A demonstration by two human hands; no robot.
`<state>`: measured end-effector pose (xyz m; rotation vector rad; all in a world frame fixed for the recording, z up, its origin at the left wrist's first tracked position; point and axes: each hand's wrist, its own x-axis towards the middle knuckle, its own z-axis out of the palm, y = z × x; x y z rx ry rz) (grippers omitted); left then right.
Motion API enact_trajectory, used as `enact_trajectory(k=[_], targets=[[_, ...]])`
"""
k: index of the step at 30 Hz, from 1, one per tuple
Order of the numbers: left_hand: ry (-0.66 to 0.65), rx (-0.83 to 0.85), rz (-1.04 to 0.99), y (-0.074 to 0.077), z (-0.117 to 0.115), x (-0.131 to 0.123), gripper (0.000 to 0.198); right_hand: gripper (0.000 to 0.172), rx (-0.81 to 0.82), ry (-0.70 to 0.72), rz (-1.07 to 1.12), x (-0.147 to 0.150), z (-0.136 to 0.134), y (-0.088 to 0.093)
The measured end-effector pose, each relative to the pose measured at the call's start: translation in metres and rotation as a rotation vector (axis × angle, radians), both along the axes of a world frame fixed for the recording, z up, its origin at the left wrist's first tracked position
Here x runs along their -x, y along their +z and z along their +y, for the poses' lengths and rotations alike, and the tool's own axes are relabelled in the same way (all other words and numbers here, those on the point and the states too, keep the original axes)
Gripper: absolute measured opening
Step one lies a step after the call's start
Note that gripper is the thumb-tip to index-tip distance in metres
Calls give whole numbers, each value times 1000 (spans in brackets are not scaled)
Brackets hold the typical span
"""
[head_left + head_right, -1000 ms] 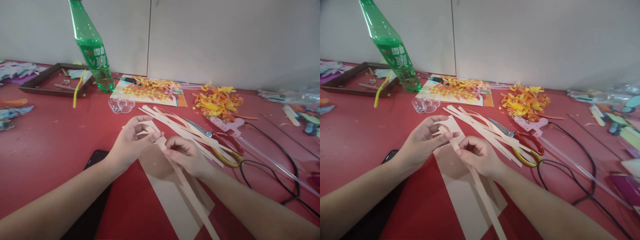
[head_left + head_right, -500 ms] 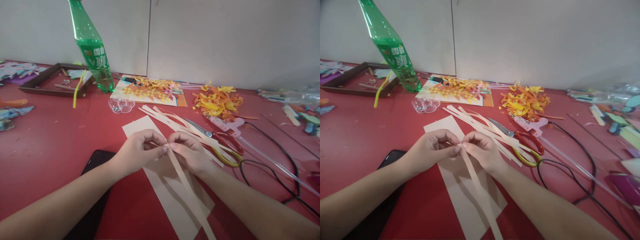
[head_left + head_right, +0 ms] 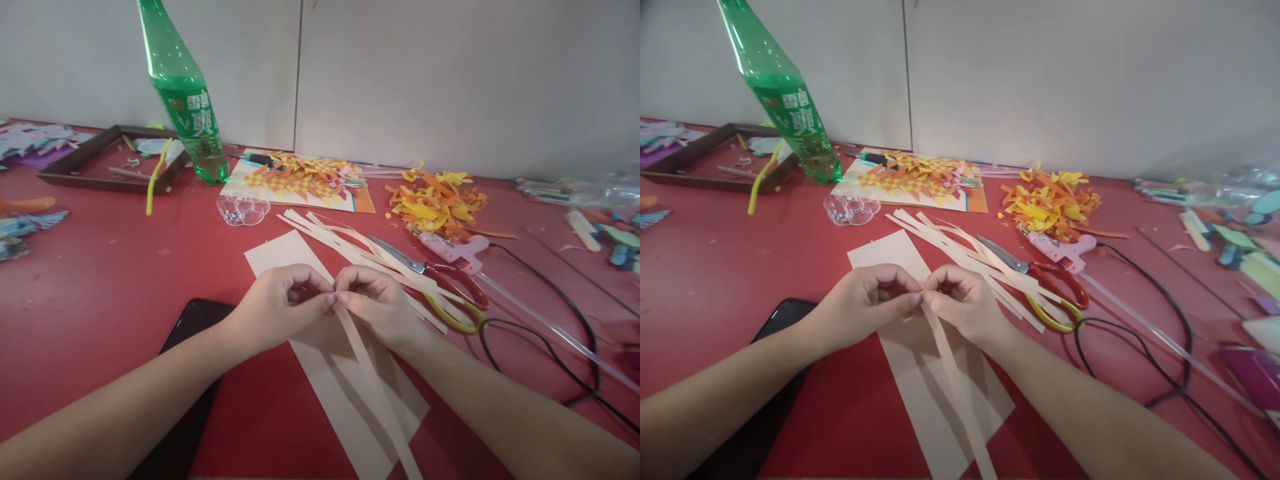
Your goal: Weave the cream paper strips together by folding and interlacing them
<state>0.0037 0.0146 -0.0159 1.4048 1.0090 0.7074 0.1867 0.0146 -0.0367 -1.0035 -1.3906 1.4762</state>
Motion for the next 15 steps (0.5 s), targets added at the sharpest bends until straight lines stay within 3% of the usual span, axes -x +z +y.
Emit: enact_trajectory(k=[4,15], targets=[[-27,-108,89,1,0,0,11,8,-13,4,1,0,0,0],[-35,-172,104,0,-1,1,11,8,-7,-11,-43,0,0,0]])
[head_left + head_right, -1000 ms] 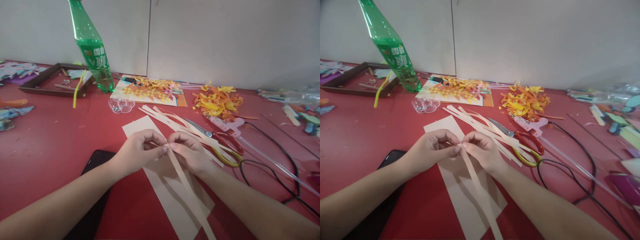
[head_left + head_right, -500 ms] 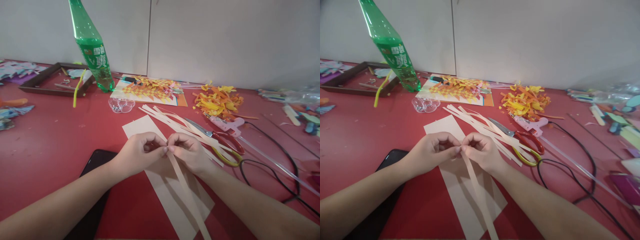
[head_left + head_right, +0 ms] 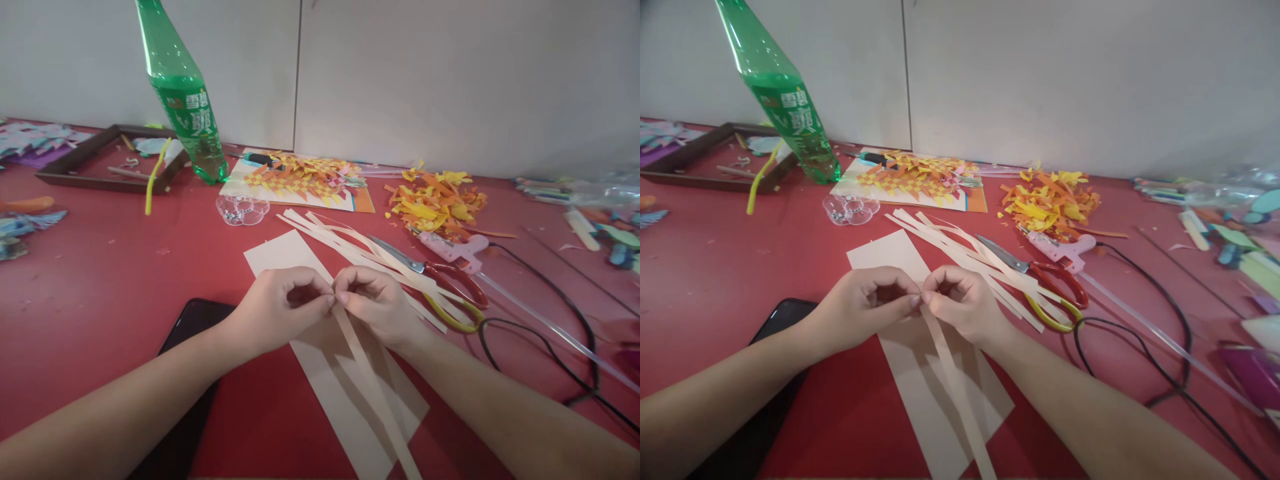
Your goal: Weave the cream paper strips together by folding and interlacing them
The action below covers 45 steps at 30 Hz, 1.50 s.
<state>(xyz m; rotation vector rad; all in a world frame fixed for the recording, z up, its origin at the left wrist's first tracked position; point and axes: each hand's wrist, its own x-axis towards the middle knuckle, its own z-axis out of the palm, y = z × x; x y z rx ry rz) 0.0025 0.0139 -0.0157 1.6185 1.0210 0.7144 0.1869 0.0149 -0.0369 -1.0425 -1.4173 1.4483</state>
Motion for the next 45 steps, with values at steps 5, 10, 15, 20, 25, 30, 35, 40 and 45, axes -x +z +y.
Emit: enact_trajectory(k=[5,10,15,20,25,30,35,40,45], targets=[[5,9,-17,0,1,0,11,8,-16,-3,-3,0,0,0],[9,19,-25,1,1,0,11,8,-21,6,12,1,1,0],[13,6,-23,1,0,0,11,7,-13,18,50,0,0,0],[19,6,-18,1,2,1,12,5,14,40,82,0,0,-1],[14,4,-17,0,2,2,11,8,10,34,73,1,0,0],[19,-18,-11,2,1,2,11,9,18,36,53,1,0,2],[145,36,-144,5,2,1,11,8,12,-15,-3,1,2,1],[374,6,-272,4,2,1,14,8,43,-26,-26,3,1,5],[491,-19,-394,3,2,2,15,8,95,-1,-9,4,-1,7]])
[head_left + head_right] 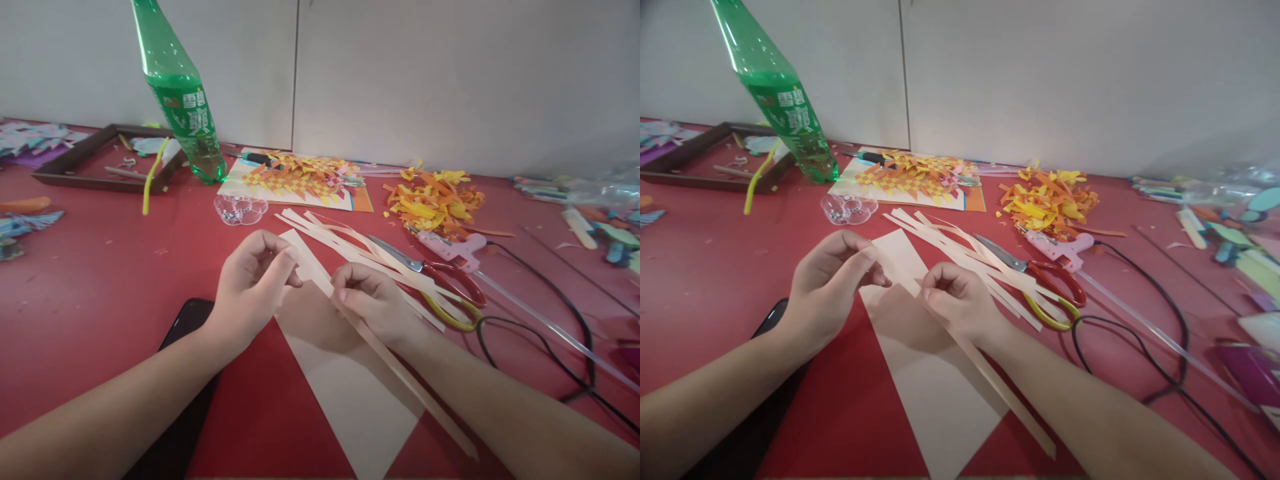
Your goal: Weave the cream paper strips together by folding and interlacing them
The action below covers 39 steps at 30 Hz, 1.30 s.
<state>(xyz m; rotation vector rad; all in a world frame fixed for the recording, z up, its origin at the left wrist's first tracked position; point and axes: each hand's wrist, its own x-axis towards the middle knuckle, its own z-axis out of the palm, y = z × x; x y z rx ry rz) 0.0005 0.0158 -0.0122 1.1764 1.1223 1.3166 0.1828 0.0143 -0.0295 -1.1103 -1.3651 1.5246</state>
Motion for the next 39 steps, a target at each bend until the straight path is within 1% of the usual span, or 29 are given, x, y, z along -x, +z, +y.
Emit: enact_trajectory(k=[1,3,4,6,7,8,10,12,14,17,19,21,22,23,26,28,30,34,36,39], targets=[[-22,17,-24,0,0,0,16,8,1,-4,9,0,0,0],[-148,84,-18,0,1,0,20,9,7,-25,21,-1,0,-2],[-233,129,28,0,2,0,23,9,10,-33,22,-1,0,-2],[-379,211,188,-1,2,0,28,11,6,-24,7,-2,0,-2],[-411,233,268,-1,2,-1,28,11,-8,-11,0,-2,0,-2],[-414,235,328,-1,2,-1,27,11,-26,5,-3,-1,0,-1],[-370,196,365,-2,2,-2,25,10,-65,16,-6,-1,0,-1],[-317,154,316,-3,2,-2,22,9,-88,6,-17,0,1,0],[-241,127,216,-3,3,-2,21,9,-81,-3,-27,0,1,0],[-67,71,29,-3,6,0,17,8,-47,-3,7,0,0,0],[20,61,-56,-4,7,1,18,8,-6,-3,29,1,-1,0],[14,106,-96,-4,8,2,21,9,28,-19,35,1,-2,1],[-41,147,-90,-4,7,1,22,9,39,-33,34,2,-2,2],[-123,183,-65,-5,7,1,23,9,41,-45,29,2,-2,2],[-377,221,132,-6,3,-2,24,9,25,-41,17,2,-1,1],[-455,214,257,-7,1,-4,24,8,12,-1,14,1,0,0],[-455,232,279,-6,0,-5,26,8,-2,23,8,1,0,-1],[-365,269,131,-5,1,-6,28,8,-30,2,-13,0,0,-1],[-278,231,59,-5,3,-5,26,9,-16,0,0,0,0,0],[-100,152,-97,-6,8,-3,22,12,32,-3,17,1,-1,2]])
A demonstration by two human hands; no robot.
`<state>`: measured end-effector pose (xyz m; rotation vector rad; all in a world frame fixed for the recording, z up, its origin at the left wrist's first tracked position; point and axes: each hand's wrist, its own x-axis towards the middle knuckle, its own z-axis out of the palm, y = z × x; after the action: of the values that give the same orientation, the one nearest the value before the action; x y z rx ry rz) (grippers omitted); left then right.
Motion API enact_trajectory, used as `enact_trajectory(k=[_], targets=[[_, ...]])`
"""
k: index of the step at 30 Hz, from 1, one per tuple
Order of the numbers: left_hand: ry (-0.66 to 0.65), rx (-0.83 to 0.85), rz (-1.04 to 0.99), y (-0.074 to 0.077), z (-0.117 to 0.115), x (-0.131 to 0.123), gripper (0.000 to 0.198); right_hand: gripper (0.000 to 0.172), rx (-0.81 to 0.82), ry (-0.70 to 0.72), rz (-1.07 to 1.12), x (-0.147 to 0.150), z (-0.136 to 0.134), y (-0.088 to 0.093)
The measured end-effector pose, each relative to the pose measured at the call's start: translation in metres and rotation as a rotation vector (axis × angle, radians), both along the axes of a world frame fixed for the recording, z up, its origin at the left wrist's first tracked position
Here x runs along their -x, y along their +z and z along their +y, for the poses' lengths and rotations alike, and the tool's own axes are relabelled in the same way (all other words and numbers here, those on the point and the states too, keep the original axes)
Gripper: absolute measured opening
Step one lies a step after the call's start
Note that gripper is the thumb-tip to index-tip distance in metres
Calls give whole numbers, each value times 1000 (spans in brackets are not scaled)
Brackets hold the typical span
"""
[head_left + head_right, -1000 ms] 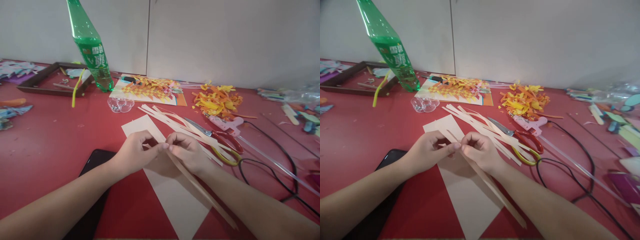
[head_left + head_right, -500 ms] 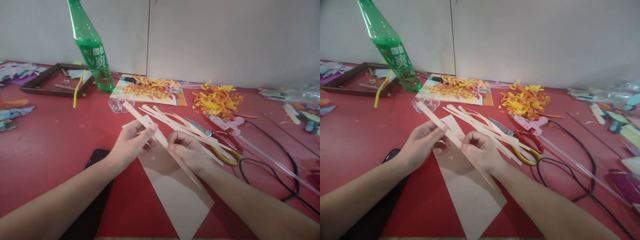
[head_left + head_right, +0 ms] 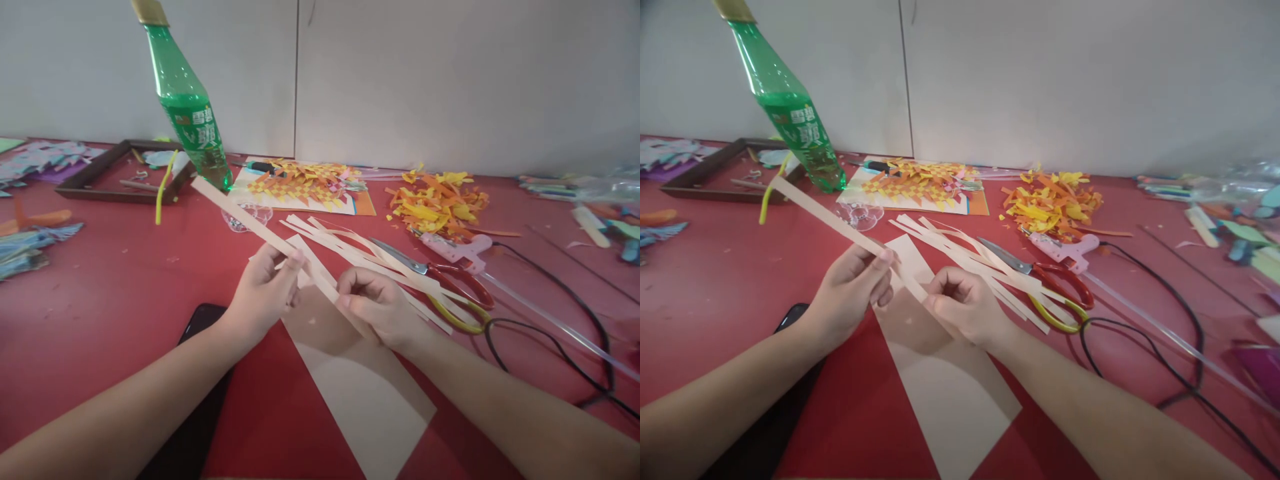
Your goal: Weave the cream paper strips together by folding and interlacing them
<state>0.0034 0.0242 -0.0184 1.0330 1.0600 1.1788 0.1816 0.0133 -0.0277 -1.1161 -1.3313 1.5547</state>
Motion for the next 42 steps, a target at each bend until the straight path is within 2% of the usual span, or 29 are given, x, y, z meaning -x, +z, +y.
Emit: enact_trajectory(k=[4,6,9,13,15,16,17,20,21,22,25,28,30,33,36,39,42], targets=[[247,-18,-204,1,7,5,21,11,6,10,52,-1,0,-2],[329,-12,-273,2,8,6,21,11,-4,24,110,-3,1,-6],[395,15,-328,4,9,8,19,8,-9,69,229,-8,2,-13],[417,98,-399,4,10,10,27,7,10,143,370,-12,5,-13],[332,121,-446,4,9,10,28,6,34,134,418,-11,6,-10],[241,141,-457,4,8,10,28,6,55,104,429,-11,6,-9],[117,169,-451,5,6,9,27,7,80,66,426,-10,7,-8],[-377,275,-300,6,0,5,28,19,99,-19,359,-6,7,-9],[-512,297,-211,5,-3,4,29,25,74,-14,324,-6,6,-10],[-594,306,-112,5,-5,3,30,29,38,4,287,-5,6,-12],[-637,306,132,5,-8,0,34,28,-40,52,173,-4,3,-14],[-677,290,181,5,-7,0,36,23,-42,33,73,-3,2,-12],[-649,260,167,6,-7,0,35,22,8,18,96,-3,2,-11],[-432,170,113,7,-6,-1,31,22,91,5,234,-4,2,-10],[-243,73,-44,6,-3,-1,31,21,66,36,259,-5,3,-9],[-164,32,-197,4,-2,0,35,20,45,91,258,-6,4,-6],[-110,16,-245,4,-1,2,36,19,33,118,248,-7,3,-4]])
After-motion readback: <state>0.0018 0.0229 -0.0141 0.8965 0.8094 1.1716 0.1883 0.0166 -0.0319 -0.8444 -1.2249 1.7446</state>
